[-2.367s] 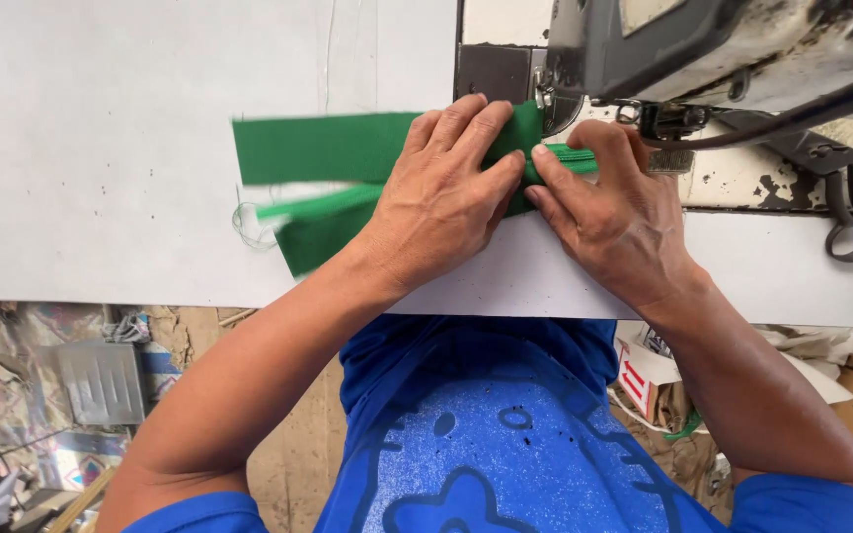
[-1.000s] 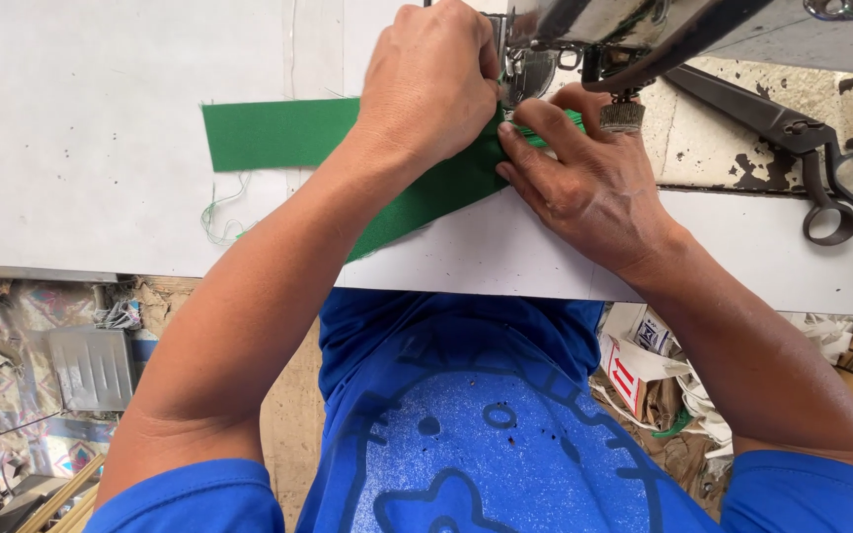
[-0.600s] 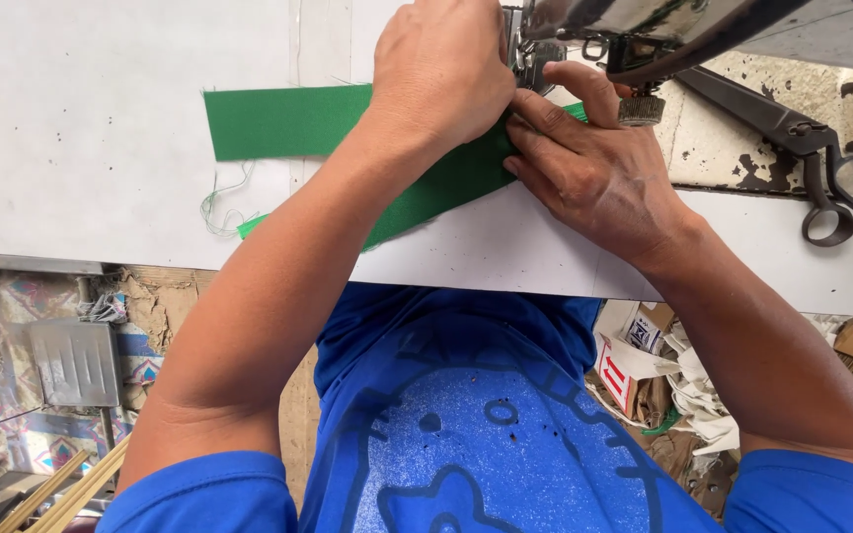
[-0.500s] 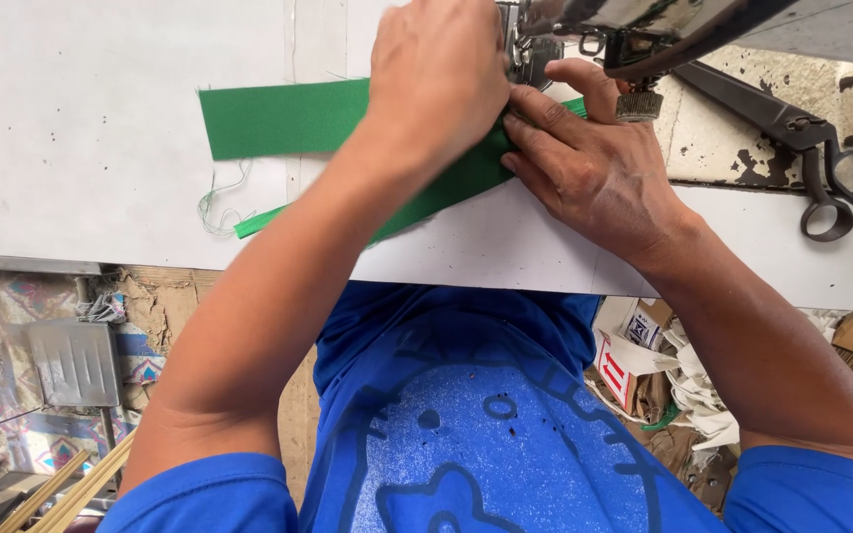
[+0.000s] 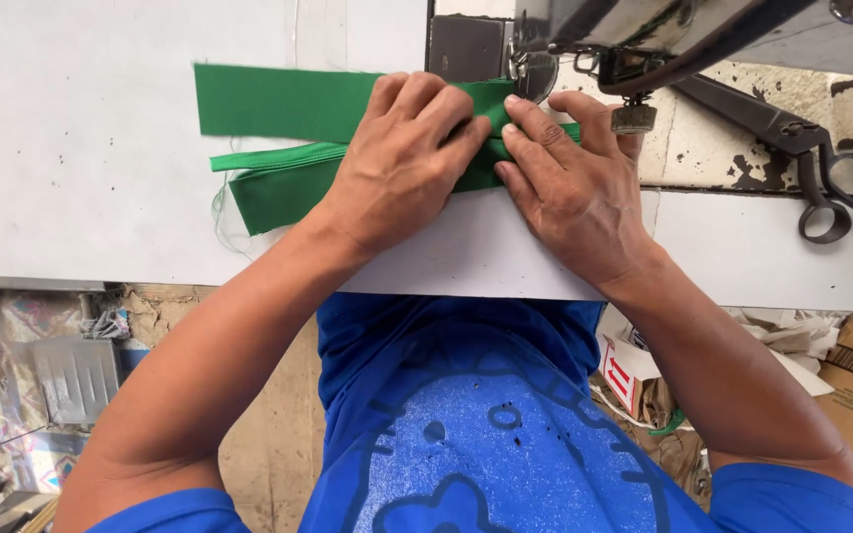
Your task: Sewing a green zipper onto fabric strips using an industrial sewing machine and trimming threads with snips
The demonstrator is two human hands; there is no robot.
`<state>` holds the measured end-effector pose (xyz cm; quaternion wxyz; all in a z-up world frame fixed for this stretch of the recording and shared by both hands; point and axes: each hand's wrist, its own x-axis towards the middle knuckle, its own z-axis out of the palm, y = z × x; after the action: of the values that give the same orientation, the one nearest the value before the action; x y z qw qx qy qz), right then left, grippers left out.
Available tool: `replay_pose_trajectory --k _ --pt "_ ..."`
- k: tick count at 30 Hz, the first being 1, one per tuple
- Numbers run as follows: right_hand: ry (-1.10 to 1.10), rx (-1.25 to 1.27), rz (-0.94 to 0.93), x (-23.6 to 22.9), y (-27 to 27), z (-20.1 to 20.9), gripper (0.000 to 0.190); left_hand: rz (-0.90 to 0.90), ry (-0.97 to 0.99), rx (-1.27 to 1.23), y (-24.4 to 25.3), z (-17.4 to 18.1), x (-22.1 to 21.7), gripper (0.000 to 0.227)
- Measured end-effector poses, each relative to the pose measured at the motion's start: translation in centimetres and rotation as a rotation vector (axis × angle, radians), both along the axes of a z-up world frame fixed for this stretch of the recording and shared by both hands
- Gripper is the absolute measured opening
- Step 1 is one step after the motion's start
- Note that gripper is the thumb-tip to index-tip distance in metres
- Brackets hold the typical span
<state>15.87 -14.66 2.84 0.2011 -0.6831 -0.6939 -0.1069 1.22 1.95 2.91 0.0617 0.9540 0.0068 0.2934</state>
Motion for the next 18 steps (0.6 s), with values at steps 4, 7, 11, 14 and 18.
replay_pose_trajectory --k 4,7,11,14,18 --pt "0.041 -0.010 -0.019 -0.2 -0.2 -0.3 0.018 -0.063 0.004 0.009 0.1 -0.2 -0.1 0.012" --pt "0.026 -0.027 -0.007 0.2 -0.1 -0.3 0.020 -0.124 0.036 -0.068 0.3 0.0 0.2 0.014" --pt "-0.019 -0.042 -0.010 0.7 0.0 -0.4 0.023 -0.220 0.044 -0.188 0.7 -1.4 1.1 0.019" --pt "-0.025 -0.037 -0.026 0.6 0.0 -0.4 0.017 -0.238 0.025 -0.183 1.0 -2.1 1.3 0.019" --pt "0.016 -0.038 -0.012 0.6 0.0 -0.3 0.019 -0.241 0.040 -0.194 0.9 -1.7 1.2 0.021"
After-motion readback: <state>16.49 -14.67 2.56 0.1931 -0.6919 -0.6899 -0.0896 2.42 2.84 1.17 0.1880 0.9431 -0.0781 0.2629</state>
